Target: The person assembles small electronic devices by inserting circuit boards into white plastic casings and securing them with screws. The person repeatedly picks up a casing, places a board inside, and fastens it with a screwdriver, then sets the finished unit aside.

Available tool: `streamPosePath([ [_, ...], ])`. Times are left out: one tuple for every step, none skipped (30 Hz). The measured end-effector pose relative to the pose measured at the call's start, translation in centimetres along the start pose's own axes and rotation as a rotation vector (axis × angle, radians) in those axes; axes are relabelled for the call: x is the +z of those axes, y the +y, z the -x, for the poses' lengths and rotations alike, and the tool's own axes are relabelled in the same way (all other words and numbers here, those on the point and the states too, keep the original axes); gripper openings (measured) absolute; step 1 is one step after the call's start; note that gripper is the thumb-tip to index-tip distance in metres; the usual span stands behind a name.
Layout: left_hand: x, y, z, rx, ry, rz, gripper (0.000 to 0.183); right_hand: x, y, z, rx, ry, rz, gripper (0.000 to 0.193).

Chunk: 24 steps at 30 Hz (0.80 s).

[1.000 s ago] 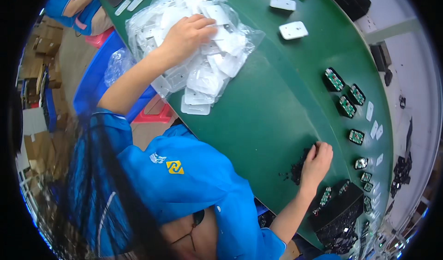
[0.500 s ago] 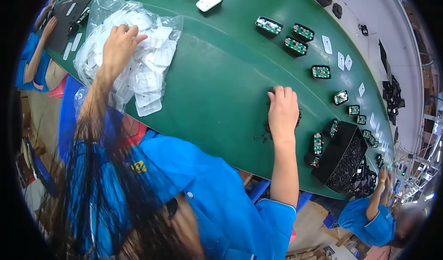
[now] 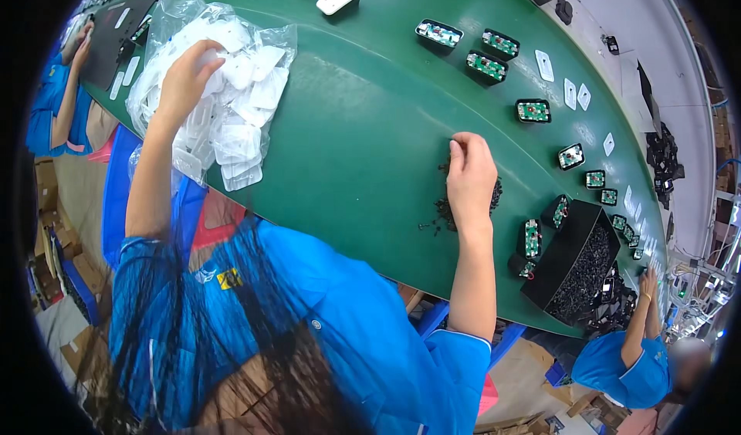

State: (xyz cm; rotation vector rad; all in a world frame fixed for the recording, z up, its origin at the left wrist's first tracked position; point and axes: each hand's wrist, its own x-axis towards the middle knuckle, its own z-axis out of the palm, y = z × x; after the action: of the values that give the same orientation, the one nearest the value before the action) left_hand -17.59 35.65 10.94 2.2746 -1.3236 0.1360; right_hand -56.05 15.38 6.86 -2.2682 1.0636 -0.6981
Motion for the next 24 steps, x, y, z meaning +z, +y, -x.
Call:
streamPosePath([
  [-0.4, 1.2, 0.3, 0.013, 0.003, -0.012, 0.028, 0.0, -0.2, 0.1, 0.134, -0.014, -0.213, 0.005],
  [-0.9, 2.9, 0.6, 0.017, 0.006, 0.118, 0.026, -0.1, -0.6, 0.2, 0.270, -0.024, -0.426, 0.004],
  [-1.2, 5.3, 1.0, 0.025, 0.003, 0.256, 0.023, -0.6, -1.7, 0.3, 0.303, -0.039, -0.661, 0.004],
  [-1.5, 7.3, 2.0, 0.011, 0.011, 0.380, 0.022, -0.6, -2.9, 0.3, 0.286, -0.068, -0.750, 0.005],
  [-1.6, 8.9, 3.4, -0.064, -0.132, 0.542, 0.020, -0.3, -4.0, 0.2, 0.263, -0.108, -0.849, 0.007],
  [-1.1, 10.5, 3.9, -0.125, -0.284, 0.720, 0.019, -0.3, -4.7, 0.4, 0.248, -0.129, -0.937, 0.008],
  [0.3, 11.6, 4.1, -0.027, -0.307, 0.710, 0.018, -0.1, -4.9, 0.6, 0.209, -0.161, -0.968, 0.012],
  [2.0, 12.6, 4.3, 0.079, -0.338, 0.703, 0.017, -0.1, -5.5, 0.8, 0.210, -0.167, -0.961, 0.011],
  [3.3, 13.7, 4.6, 0.124, -0.338, 0.751, 0.016, 0.1, -6.2, 0.9, 0.206, -0.184, -0.958, 0.011],
  [4.3, 14.5, 4.9, 0.169, -0.337, 0.800, 0.015, 0.2, -6.8, 0.9, 0.202, -0.202, -0.953, 0.010],
  [5.1, 15.1, 5.0, 0.186, -0.306, 0.765, 0.015, 0.5, -7.0, 1.0, 0.225, -0.207, -0.993, 0.009],
  [5.9, 15.7, 5.1, 0.207, -0.281, 0.738, 0.015, 0.4, -7.5, 1.1, 0.251, -0.177, -1.027, 0.008],
  [6.3, 16.2, 5.1, 0.227, -0.256, 0.711, 0.015, 0.3, -8.2, 1.2, 0.277, -0.147, -1.061, 0.007],
  [6.4, 16.7, 5.1, 0.214, -0.256, 0.723, 0.016, 0.3, -8.6, 1.3, 0.302, -0.119, -1.095, 0.006],
  [6.4, 17.2, 5.2, 0.204, -0.255, 0.733, 0.017, 0.4, -8.4, 1.4, 0.271, -0.085, -1.076, 0.006],
  [6.4, 17.6, 5.3, 0.192, -0.254, 0.742, 0.018, 0.8, -7.9, 1.6, 0.240, -0.053, -1.058, 0.006],
  [6.5, 18.0, 5.3, 0.228, -0.210, 0.740, 0.019, 1.0, -7.6, 1.8, 0.210, -0.023, -1.038, 0.006],
  [6.5, 18.3, 5.3, 0.235, -0.226, 0.753, 0.019, 0.9, -7.7, 2.0, 0.260, -0.038, -1.098, 0.006],
  [6.5, 18.6, 5.3, 0.242, -0.242, 0.767, 0.019, 0.9, -7.9, 2.3, 0.311, -0.054, -1.156, 0.006],
  [6.6, 18.8, 5.2, 0.249, -0.258, 0.782, 0.019, 0.9, -8.2, 2.4, 0.362, -0.069, -1.215, 0.006],
  [6.7, 18.8, 5.3, 0.279, -0.234, 0.766, 0.020, 1.3, -8.4, 2.4, 0.351, -0.121, -1.252, 0.007],
  [6.9, 18.7, 5.4, 0.272, -0.226, 0.775, 0.020, 1.7, -9.0, 2.7, 0.395, -0.088, -1.281, 0.006],
  [7.0, 18.5, 5.6, 0.265, -0.218, 0.783, 0.020, 2.0, -8.9, 2.7, 0.372, -0.097, -1.238, 0.006],
  [7.0, 18.6, 5.5, 0.267, -0.214, 0.804, 0.020, 2.0, -9.0, 2.7, 0.351, -0.092, -1.185, 0.006],
])
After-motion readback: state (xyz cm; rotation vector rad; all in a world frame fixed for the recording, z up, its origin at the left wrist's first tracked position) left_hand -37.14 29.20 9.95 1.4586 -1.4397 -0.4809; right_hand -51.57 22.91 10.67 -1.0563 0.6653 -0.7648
